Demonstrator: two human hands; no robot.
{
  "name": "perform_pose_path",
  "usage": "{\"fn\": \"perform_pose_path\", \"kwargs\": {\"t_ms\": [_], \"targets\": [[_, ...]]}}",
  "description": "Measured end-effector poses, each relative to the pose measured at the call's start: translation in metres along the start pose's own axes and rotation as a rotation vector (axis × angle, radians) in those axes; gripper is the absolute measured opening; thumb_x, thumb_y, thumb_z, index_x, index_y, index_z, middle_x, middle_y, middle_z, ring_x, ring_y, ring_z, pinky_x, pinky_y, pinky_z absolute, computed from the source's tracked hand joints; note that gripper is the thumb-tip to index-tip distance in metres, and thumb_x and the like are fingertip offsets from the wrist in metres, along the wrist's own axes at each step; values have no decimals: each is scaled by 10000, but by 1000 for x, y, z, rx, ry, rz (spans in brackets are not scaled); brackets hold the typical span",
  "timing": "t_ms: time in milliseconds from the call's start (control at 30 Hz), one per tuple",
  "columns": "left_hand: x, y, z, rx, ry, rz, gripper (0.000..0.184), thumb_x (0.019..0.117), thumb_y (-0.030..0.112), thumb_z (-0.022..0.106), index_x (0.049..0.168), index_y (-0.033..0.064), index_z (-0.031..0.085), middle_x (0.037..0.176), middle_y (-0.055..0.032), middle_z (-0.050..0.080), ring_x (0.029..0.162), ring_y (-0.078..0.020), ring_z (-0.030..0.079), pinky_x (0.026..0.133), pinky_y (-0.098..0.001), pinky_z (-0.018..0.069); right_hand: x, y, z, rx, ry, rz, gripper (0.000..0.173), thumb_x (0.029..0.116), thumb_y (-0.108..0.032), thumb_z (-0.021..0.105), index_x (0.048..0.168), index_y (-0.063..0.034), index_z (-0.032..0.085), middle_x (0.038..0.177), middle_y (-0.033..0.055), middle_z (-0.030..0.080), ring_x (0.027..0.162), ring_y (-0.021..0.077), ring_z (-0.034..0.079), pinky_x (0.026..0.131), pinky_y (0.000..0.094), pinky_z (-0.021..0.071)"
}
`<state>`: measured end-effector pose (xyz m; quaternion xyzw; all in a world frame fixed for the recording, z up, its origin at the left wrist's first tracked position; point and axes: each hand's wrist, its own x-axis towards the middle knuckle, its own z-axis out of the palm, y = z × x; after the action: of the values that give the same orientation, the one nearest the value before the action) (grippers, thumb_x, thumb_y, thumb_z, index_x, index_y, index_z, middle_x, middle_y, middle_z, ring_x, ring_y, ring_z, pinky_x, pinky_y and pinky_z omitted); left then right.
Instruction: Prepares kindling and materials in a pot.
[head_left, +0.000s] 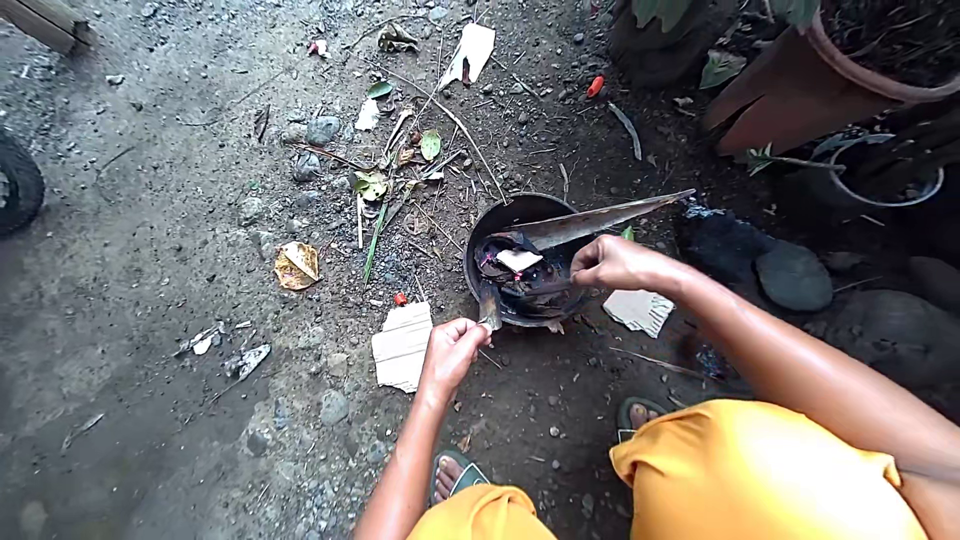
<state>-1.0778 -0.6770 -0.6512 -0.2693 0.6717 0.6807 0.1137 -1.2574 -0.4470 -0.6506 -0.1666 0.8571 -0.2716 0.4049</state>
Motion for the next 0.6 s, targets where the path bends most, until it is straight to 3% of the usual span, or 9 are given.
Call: {"fn": "perform_pose_path", "kwargs": {"t_ms": [167, 367, 467, 600], "targets": [[-1, -2, 3, 15, -26, 28, 269, 939, 13, 552, 700, 108, 631, 612, 99, 583, 520, 20, 499, 545, -167, 447, 1, 13, 5, 155, 210, -82, 207, 944, -125, 708, 742, -78, 714, 622, 34, 587, 574, 146, 517, 559, 408, 408], [-2, 1, 8, 18, -48, 49, 264, 927, 12, 552, 697, 116, 628, 621, 99, 592, 527, 18, 504, 547, -167, 444, 11, 13, 51, 131, 206, -12, 163, 977, -163, 687, 909, -23, 737, 807, 116, 674, 769, 245, 622, 748, 509, 490], [-4, 1, 9, 4, -47, 55, 260, 924, 14, 548, 700, 122, 623, 629, 99, 601, 537, 15, 524, 566, -176, 471, 12, 22, 66, -4, 356, -135, 179, 985, -137, 647, 959, 15, 737, 899, 174, 694, 863, 338, 672, 802, 569, 522], [-5, 1, 8, -19, -52, 63, 260, 920, 12, 531, 706, 127, 625, 626, 103, 604, 533, 14, 534, 565, -172, 481, 22, 30, 79, -219, 527, -391, 179, 943, -103, 678, 893, 60, 733, 845, 218, 696, 871, 400, 699, 808, 567, 552]]}}
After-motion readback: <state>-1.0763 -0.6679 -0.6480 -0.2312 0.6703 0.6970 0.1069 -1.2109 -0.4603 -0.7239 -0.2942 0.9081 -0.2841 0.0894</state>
